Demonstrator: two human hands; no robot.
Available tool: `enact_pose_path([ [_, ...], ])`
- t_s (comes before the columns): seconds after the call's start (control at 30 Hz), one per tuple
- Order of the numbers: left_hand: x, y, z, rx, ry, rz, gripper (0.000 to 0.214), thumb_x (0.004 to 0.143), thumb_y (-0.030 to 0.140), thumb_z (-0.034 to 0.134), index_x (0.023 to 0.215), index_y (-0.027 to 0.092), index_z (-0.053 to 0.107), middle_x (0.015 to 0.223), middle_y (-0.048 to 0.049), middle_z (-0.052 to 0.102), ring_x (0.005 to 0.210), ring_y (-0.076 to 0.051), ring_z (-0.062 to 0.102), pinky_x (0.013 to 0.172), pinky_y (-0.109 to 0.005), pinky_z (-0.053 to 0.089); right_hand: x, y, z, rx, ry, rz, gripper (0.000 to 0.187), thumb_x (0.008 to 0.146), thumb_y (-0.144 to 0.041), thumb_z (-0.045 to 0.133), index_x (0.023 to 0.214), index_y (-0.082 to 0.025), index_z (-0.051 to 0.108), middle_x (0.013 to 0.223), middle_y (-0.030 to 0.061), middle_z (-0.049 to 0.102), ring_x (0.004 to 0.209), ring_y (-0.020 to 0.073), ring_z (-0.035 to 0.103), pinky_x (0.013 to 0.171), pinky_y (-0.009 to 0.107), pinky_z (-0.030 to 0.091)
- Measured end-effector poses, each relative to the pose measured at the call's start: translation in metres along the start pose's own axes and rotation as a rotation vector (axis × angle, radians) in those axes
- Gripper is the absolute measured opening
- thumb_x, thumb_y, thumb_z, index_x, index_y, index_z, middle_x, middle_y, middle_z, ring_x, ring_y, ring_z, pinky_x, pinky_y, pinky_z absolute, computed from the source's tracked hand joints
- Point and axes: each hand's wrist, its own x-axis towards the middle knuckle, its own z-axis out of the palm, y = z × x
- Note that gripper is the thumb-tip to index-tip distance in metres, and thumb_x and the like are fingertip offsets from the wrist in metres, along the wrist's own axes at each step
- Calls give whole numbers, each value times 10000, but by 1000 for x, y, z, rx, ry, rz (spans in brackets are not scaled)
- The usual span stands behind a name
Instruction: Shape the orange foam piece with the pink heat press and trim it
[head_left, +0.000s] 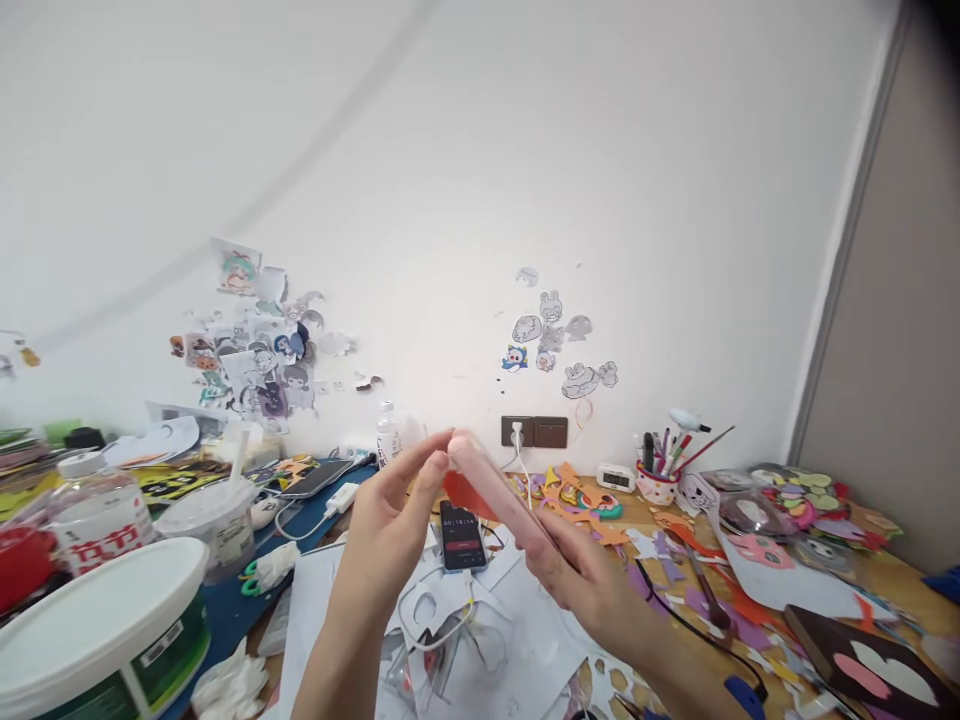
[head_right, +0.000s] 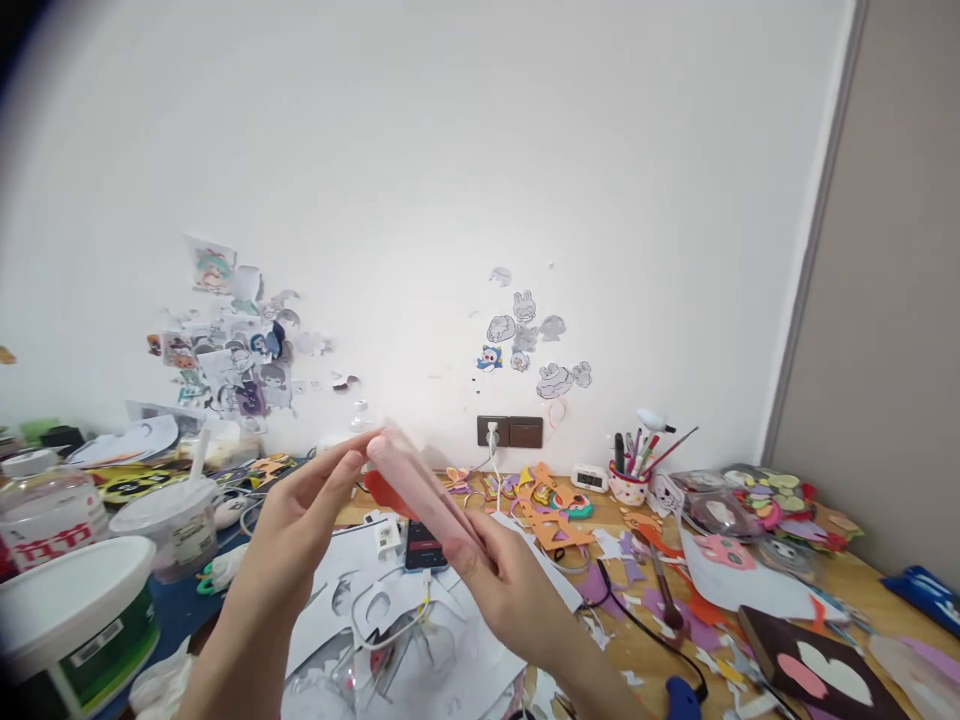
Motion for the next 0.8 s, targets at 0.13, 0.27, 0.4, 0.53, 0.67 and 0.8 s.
enact_pose_path([
  [0.13,-6,4,6,64,-72,2,311,790,425,603,1018,219,649,1099,-70,685,1070,-229,595,902,-326,476,-9,-7,-8,168,57,74,425,881,-585,360,828,-178,470,571,-69,314,456,57,235,409,208,191],
  [0.27,-15,4,13,114,-198,9,186,808,389,589,881,225,639,918,-40,697,927,-207,629,851,-330,476,-14,-13,-12,185,92,22,438,868,-598,371,803,-178,473,525,-69,342,417,55,271,389,210,206],
  [0.4,-20,1,21,120,-156,38,176,820,375,562,802,219,640,797,-20,676,801,-188,611,748,-307,470,-17,-17,-12,148,52,-10,444,878,-597,347,813,-178,478,510,-65,363,406,55,299,404,217,231],
  [0.53,-21,3,23,71,-114,50,172,819,363,558,758,218,627,746,-5,648,758,-172,586,728,-290,459,-18,-20,-13,129,-6,-13,473,869,-620,338,842,-170,483,532,-57,386,411,56,324,408,218,238],
  [0.67,-23,3,24,32,-73,42,163,815,353,556,734,218,595,714,5,604,703,-155,555,681,-263,461,-14,-19,-13,141,-26,-12,502,857,-639,335,851,-160,485,535,-57,399,409,56,353,417,218,248],
  [0.8,-22,0,26,3,-56,10,167,836,356,522,749,222,568,724,13,583,686,-146,534,682,-251,447,-13,-17,-9,207,16,32,508,832,-655,383,844,-157,483,563,-57,403,434,50,357,451,222,245],
])
